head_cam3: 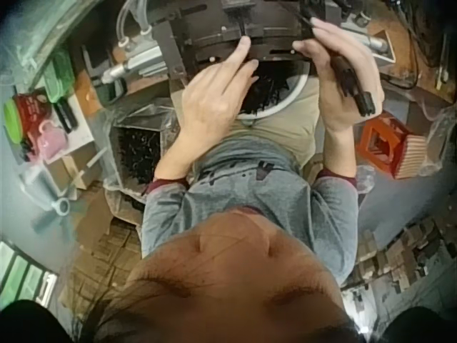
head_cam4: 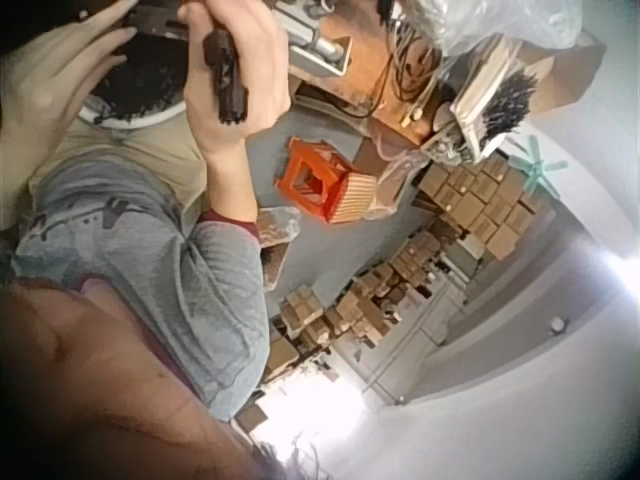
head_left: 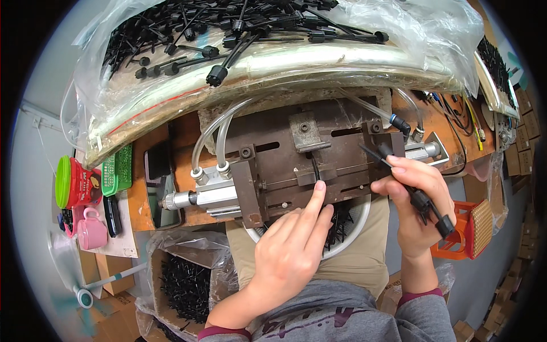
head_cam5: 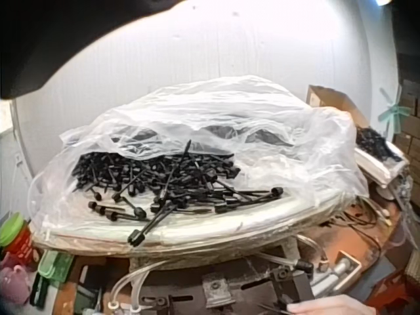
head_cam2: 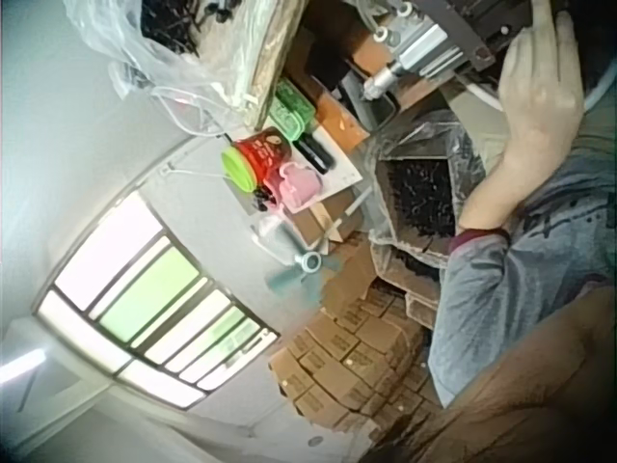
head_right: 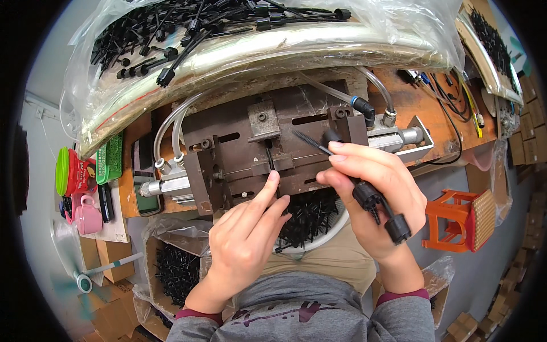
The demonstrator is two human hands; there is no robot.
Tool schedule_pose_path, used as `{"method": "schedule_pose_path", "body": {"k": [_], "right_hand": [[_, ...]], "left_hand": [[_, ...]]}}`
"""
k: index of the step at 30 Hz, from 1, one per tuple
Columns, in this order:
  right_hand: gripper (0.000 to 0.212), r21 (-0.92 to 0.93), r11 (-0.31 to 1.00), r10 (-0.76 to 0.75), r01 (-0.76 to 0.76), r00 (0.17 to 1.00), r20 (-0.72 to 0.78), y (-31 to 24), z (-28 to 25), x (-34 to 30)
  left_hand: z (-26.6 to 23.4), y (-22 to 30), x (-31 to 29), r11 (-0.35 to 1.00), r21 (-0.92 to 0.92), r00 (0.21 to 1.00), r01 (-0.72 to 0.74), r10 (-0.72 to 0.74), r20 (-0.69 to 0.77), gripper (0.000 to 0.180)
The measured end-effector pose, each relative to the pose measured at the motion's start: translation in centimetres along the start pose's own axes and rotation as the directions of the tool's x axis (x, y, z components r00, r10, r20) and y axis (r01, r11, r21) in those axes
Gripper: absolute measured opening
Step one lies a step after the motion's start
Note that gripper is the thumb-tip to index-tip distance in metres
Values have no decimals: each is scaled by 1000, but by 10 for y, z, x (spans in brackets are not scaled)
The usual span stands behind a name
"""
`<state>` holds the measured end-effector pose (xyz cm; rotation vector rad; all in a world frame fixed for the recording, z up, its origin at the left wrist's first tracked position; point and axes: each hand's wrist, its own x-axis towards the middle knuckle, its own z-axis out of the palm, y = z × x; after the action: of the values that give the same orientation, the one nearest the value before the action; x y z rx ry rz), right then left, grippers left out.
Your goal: Manually assemble and secure components using a pneumatic jig.
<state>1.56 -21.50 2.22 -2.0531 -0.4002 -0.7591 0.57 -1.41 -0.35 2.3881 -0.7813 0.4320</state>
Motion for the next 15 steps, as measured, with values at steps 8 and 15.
{"method": "schedule_pose_path", "body": {"k": [8,15], "right_hand": [[10,639,421,632,-644,714,302,-14,-8,1],[9,600,223,641,-768,580,504,-22,2,-3]], "left_hand": [[-5,0,7,999,35,999,28,-29,29,31],[-32,12,7,956,23,950,-291,292,-108,41]]}}
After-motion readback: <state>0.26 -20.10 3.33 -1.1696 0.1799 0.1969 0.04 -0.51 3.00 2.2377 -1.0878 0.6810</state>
